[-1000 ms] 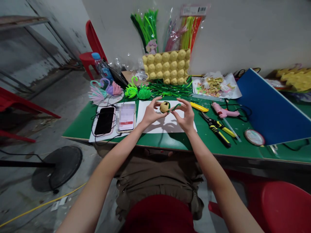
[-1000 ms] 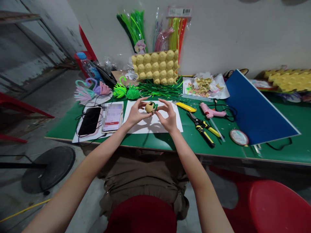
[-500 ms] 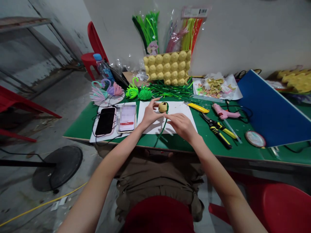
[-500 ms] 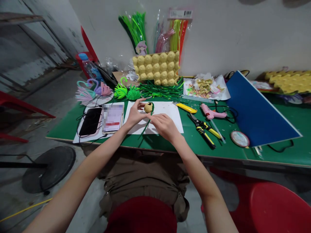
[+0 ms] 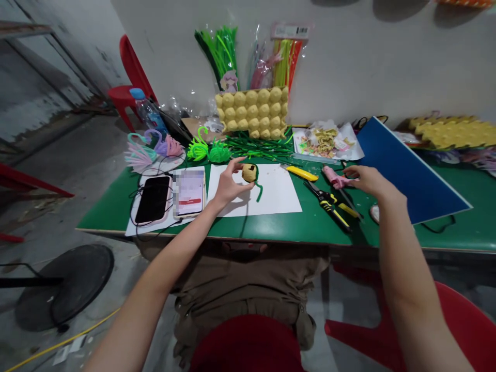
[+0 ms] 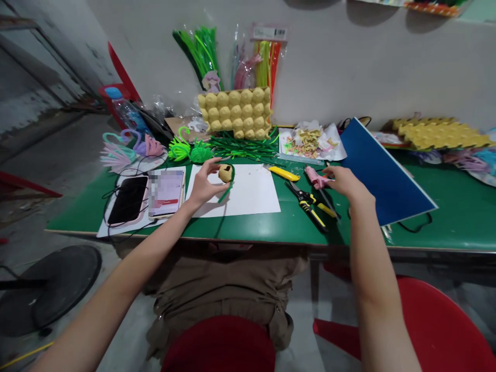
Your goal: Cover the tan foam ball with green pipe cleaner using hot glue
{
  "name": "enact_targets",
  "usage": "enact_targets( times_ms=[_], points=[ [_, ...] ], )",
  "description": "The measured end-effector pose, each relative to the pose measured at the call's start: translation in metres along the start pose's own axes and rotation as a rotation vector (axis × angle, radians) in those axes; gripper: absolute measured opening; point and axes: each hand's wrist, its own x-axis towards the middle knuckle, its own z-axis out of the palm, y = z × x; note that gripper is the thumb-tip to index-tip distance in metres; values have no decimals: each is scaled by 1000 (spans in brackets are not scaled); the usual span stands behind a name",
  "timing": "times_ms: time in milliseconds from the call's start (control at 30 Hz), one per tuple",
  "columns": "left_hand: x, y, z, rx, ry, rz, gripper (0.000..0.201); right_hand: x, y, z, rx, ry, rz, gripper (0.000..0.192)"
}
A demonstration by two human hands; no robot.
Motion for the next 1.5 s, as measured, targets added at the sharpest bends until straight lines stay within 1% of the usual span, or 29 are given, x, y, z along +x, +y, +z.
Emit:
enact_targets(
  times_ms=[67,133,267,333,433,667,767,833,900,967,1000,1100,1133,1200,1267,1400,1500],
  points=[
    [-1,1,-1,-2,-18,41,76,14,12,12,-47,-58,-39,46],
    [-2,1,-1,-10,-37,88,78,21,20,22,-70,-71,-48,49],
    [-4,2,-3,-19,-67,149,78,25,29,30,-62,-68,-77,33],
    [-4,2,-3,-28,-77,147,78,23,29,29,-3,-51,-103,28],
    [-5,2,-2,-37,-84,139,76,15,27,24,161,8,-115,28],
    [-5,2,-1,-49,-84,172,75,-13,17,9,513,171,-2,19],
    [-5,2,0,-46,-101,146,75,-19,7,9,665,252,72,13],
    [-5,2,0,-26,-114,118,76,-24,-6,14,758,278,58,26],
    [-5,1,0,-6,-118,101,76,-30,-22,21,818,284,-8,40],
    [-4,0,0,5,-114,94,76,-35,-41,29,829,261,-60,47],
    [-4,-1,0,9,-111,91,76,-36,-50,33,815,269,-69,48],
    [-4,-2,0,19,-109,73,77,-38,-74,44,770,337,-72,49],
    [-4,-2,1,20,-109,66,77,-37,-80,46,770,342,-75,50],
    [-4,-1,1,20,-110,59,76,-36,-90,50,800,317,-90,50],
    [-4,0,1,18,-103,65,75,-36,-97,54,849,263,-116,51],
    [-3,1,0,38,-85,63,75,-39,-111,63,953,174,-198,54],
    [-3,2,-2,57,-70,52,75,-41,-121,73,988,128,-255,57]
  ],
)
